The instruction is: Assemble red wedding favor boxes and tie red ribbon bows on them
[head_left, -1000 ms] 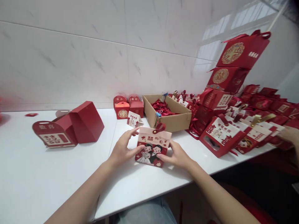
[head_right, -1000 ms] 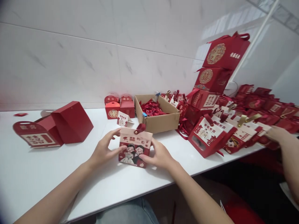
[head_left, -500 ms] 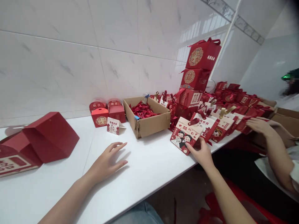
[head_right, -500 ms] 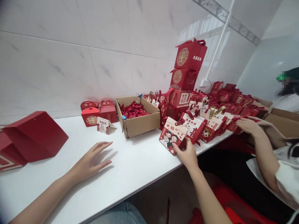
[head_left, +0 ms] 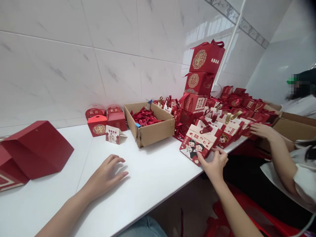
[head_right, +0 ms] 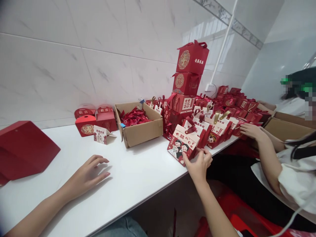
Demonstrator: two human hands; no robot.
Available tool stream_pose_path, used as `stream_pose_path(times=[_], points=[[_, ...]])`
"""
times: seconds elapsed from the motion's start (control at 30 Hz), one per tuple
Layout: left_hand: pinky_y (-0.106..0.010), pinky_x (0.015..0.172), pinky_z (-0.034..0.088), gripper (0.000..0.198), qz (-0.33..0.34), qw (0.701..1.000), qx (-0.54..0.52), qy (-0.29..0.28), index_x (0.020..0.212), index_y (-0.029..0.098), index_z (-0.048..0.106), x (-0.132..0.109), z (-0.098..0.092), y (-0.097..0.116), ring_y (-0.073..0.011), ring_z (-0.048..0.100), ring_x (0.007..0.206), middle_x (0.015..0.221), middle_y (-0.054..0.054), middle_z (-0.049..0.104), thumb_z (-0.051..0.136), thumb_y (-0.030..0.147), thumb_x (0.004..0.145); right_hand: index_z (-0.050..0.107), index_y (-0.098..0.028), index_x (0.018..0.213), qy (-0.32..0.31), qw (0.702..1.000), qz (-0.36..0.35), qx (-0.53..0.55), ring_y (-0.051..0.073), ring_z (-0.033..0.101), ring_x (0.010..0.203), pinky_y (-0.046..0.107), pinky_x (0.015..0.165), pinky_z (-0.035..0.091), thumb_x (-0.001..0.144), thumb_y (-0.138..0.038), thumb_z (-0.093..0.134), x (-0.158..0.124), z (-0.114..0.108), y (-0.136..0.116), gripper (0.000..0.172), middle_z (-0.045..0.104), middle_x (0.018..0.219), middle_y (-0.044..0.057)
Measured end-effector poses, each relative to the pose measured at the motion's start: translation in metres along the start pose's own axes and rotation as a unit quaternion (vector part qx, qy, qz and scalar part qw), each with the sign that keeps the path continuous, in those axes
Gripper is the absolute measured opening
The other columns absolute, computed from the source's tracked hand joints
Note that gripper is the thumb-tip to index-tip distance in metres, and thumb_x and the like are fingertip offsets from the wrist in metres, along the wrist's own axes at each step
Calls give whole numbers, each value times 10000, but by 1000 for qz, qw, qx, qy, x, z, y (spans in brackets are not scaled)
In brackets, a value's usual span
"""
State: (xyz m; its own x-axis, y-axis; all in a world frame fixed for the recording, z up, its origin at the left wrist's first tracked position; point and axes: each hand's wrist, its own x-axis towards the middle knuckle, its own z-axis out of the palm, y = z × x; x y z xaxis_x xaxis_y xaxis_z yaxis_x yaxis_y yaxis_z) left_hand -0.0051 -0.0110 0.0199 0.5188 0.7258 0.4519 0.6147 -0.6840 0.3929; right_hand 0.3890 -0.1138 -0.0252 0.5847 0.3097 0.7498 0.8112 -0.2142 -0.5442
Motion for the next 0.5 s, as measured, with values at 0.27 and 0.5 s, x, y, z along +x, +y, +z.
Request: stream_pose_path(times=[0.27, 0.5], points=[[-282, 756, 489, 341, -7, 1000, -2, -23, 987, 227, 569, 1, -2, -3, -189, 575, 914, 1050, -57, 551, 509, 514, 813, 497, -166, 930, -52, 993, 47, 95, 300, 542, 995, 458, 881, 423, 654, -541, 648, 9, 5, 4, 489, 549, 1017, 138], [-290, 760, 498, 332, -4, 999, -4, -46, 1012, 223, 565, 2, -7, -2, -191, 583, 916, 1072, -67, 552, 515, 490, 822, 498, -168, 919, -61, 990, 71, 107, 274, 562, 931, 439, 829, 450, 642, -517, 667, 13, 3, 7, 476, 567, 951, 105]])
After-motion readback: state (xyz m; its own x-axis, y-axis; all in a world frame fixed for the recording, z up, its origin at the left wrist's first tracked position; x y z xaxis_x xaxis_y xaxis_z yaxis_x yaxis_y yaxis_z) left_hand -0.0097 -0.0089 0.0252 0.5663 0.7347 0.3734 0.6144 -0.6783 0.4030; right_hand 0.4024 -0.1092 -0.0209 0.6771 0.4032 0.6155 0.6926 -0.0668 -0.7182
